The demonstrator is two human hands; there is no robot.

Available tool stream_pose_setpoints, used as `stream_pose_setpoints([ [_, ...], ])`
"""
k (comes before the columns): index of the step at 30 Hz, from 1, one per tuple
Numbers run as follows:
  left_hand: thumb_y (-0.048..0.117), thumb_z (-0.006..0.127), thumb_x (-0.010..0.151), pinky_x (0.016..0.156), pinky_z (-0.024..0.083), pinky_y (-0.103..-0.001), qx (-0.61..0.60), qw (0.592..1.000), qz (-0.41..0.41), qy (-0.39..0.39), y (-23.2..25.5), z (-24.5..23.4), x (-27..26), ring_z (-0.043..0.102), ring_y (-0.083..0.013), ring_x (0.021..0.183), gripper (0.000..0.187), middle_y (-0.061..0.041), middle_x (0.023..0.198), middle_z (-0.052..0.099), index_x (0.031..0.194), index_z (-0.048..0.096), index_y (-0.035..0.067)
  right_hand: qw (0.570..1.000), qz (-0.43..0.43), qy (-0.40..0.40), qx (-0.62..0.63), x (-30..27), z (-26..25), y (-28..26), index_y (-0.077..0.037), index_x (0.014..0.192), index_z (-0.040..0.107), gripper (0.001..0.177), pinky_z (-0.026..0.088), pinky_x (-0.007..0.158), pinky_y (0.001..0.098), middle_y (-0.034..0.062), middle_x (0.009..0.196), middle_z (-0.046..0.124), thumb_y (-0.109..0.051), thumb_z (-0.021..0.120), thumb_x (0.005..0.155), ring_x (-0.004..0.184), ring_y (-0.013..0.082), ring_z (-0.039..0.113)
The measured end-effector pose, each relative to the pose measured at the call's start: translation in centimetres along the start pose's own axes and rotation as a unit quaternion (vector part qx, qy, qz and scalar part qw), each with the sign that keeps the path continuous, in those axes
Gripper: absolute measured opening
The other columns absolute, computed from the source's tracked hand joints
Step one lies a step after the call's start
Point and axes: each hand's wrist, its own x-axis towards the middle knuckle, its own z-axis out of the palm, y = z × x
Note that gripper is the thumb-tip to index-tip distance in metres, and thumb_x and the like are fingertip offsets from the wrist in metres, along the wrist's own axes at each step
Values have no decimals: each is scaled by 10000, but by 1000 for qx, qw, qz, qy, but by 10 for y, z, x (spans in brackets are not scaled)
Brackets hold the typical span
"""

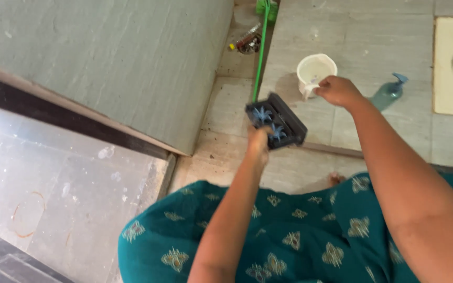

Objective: The person sits on the floor and cleans small blue fan blades using a toothbrush and liquid soap. They apply soap to the blades, scrub them thoroughly, rinse them in a white mug of water, and place the cleaned blades into a black tray.

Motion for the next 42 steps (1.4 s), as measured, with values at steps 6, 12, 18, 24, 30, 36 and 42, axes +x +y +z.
stream_pose_setpoints([
  [6, -86, 526, 756, 865, 540, -456, -39, 996, -75, -34, -32, -32, 37, 601, -281, 1115, 669, -78, 1239, 576, 1360, 419, 181, 972, -119, 78, -185, 19, 56, 51, -68, 1467, 507, 753, 449, 1079, 490, 170, 1569, 456, -192, 777, 775, 1449, 354, 421],
  [12, -103, 546, 788, 983, 513, -398, -65, 995, -71, -16, -65, -45, 69, 584, -262, 1181, 600, -93, 1271, 590, 1341, 462, 117, 936, -149, 125, -294, 41, 79, 76, -83, 1559, 402, 873, 349, 1095, 536, 137, 1606, 431, -75, 702, 739, 1524, 346, 319],
  [18, -100, 555, 796, 1087, 443, -382, -52, 996, -78, -5, -81, -39, 76, 554, -233, 1226, 634, -84, 1304, 573, 1379, 449, 127, 916, -56, 44, -395, 43, 76, 49, -219, 1386, 629, 495, 362, 1138, 520, -36, 1368, 614, -242, 724, 900, 1355, 161, 526],
  [24, -99, 569, 807, 1139, 404, -379, -69, 994, -79, -6, -91, -40, 81, 527, -257, 1306, 773, -115, 1382, 538, 1488, 321, 170, 962, 47, -105, -249, 54, 69, 68, -188, 1115, 790, 253, 565, 855, 444, 54, 1106, 755, -173, 741, 867, 1039, 291, 705],
  [30, -95, 602, 840, 1161, 356, -387, -84, 993, -74, -32, -100, -36, 84, 473, -241, 1367, 823, -103, 1480, 483, 1547, 278, 175, 921, 95, -326, -189, 37, 60, 105, -122, 1076, 812, 386, 526, 963, 390, 31, 1082, 797, -201, 924, 715, 1118, 219, 693],
  [36, -88, 600, 881, 1170, 345, -375, -49, 997, -41, -36, -122, -38, 100, 476, -218, 1378, 843, -92, 1508, 474, 1590, 214, 155, 943, 185, -237, 141, 24, 65, 126, -45, 1032, 772, 258, 521, 883, 389, 89, 1065, 747, -38, 641, 811, 1050, 239, 663],
  [42, 85, 622, 969, 1108, 407, -358, 176, 983, -28, 44, -116, -25, 107, 501, -265, 1345, 758, -147, 1541, 435, 1625, 248, 157, 762, 291, 4, 578, 48, 106, 154, -10, 1064, 646, 135, 614, 877, 389, 107, 1007, 652, -97, 549, 1029, 869, 216, 680],
])
